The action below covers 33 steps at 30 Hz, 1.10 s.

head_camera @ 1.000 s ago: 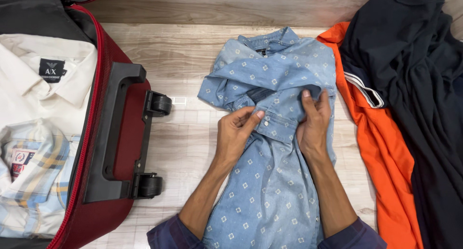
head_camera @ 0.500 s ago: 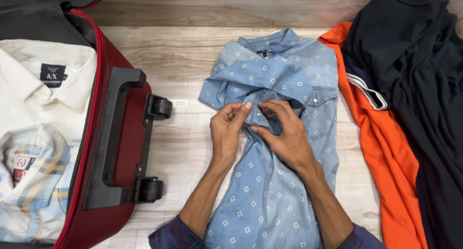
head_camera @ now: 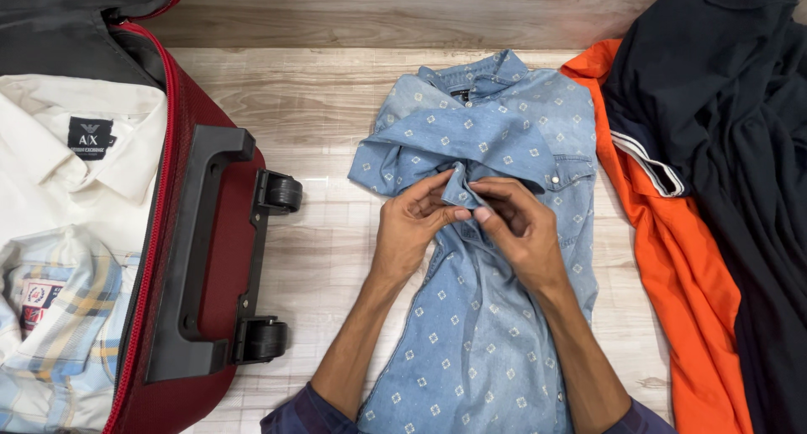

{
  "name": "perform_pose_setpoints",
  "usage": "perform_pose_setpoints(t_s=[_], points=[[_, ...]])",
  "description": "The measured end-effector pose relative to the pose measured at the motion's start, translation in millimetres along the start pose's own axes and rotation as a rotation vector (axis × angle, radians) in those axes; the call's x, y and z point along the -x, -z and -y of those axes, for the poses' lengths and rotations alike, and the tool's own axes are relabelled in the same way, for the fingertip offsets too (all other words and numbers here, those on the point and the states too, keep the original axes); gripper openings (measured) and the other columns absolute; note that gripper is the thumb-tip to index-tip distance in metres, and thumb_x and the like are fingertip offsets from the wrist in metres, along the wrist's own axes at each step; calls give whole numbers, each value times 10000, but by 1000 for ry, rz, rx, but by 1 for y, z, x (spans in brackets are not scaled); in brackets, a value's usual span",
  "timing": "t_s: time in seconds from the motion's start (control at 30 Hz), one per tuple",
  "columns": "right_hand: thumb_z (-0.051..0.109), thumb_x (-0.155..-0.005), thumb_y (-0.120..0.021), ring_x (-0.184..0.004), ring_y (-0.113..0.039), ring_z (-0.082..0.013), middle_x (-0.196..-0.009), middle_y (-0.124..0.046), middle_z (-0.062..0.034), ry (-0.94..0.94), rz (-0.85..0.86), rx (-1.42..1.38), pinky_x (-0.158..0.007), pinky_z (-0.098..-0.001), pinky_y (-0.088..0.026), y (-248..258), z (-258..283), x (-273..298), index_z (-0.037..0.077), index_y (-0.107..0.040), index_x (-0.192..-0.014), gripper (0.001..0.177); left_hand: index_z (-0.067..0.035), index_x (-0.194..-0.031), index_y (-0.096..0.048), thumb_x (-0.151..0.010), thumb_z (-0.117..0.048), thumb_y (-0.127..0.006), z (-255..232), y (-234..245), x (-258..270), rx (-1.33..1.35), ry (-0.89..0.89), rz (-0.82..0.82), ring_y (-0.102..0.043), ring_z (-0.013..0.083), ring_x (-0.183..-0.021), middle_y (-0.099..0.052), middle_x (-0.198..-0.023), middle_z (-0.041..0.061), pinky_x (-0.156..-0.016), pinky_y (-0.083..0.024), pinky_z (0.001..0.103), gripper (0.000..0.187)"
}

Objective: The person takes a patterned shirt out of a suitcase, spreads it out on a table, and then buttons the shirt while it lies flat.

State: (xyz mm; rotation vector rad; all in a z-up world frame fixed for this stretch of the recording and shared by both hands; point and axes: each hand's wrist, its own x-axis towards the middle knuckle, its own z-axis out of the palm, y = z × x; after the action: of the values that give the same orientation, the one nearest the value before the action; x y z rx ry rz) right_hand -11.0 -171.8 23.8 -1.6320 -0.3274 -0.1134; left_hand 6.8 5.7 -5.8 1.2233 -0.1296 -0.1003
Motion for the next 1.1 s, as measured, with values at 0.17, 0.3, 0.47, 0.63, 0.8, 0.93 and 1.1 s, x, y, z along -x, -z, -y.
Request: perform_pose_setpoints(t_s=[0.17, 0.3, 0.47, 0.63, 0.8, 0.93, 1.1], points=[[148, -1005, -696, -874, -624, -59, -1015, -727, -39, -176, -214, -2, -752, -189, -488, 3, -16, 1, -3, -744, -1135, 205, 24, -1321, -660, -877, 23, -749, -14, -1, 2, -243, -150, -88, -701, 151, -939, -722, -1074, 114, -813, -604, 268, 453], [122, -1026, -701, -810, -593, -48, -993, -722, -35, -91, -320, 110, -674, -182, -457, -4, -15, 3, -15, -742, -1105, 164, -33, -1222, -749, -900, 28, -661, -23, -9, 11, -580, -161, -278, -691, 199, -962, -655, -1127, 145, -706, -582, 288, 339], [40, -933, -701, -891, -706, -90, -1104, -711, -60, 47, -181, 314, -728, -223, -584, -18, 6, 0, -27, -697, -1081, 162, -10, -1270, -639, -900, 3, -685, -22, -12, 6, -535, -207, -170, -705, 218, -1078, -683, -1193, 121, -791, -573, 301, 373], [-14, -918, -710, -942, -738, -129, -1075, -731, -67, 41, -185, 406, -826, -250, -610, -21, 6, -1, -18, -703, -1108, 190, -31, -1239, -644, -911, 17, -596, -18, -9, 2, -454, -92, -248, -735, 223, -1075, -680, -1199, 125, -789, -622, 332, 334], [-33, -929, -697, -944, -722, -139, -1071, -714, -80, 58, -252, 282, -816, -263, -597, -18, 4, 1, -1, -679, -1116, 191, 2, -1262, -636, -937, 40, -563, -21, -12, 5, -576, -258, -285, -727, 253, -1071, -694, -1207, 163, -891, -580, 358, 335], [-46, -872, -712, -956, -701, -155, -1087, -693, -115, 216, -151, 437, -802, -272, -577, -19, 9, -1, -35, -679, -1126, 256, 6, -1278, -647, -956, -15, -612, -23, -17, 8, -552, -236, -195, -713, 241, -1062, -712, -1190, 155, -824, -577, 343, 325], [-9, -895, -735, -909, -721, -139, -1050, -712, -85, 154, -207, 374, -801, -270, -599, -24, 11, 0, -11, -693, -1056, 166, 7, -1234, -700, -945, -23, -596, -24, -12, 3, -325, -75, -316, -744, 177, -956, -791, -1076, 127, -790, -584, 306, 310]])
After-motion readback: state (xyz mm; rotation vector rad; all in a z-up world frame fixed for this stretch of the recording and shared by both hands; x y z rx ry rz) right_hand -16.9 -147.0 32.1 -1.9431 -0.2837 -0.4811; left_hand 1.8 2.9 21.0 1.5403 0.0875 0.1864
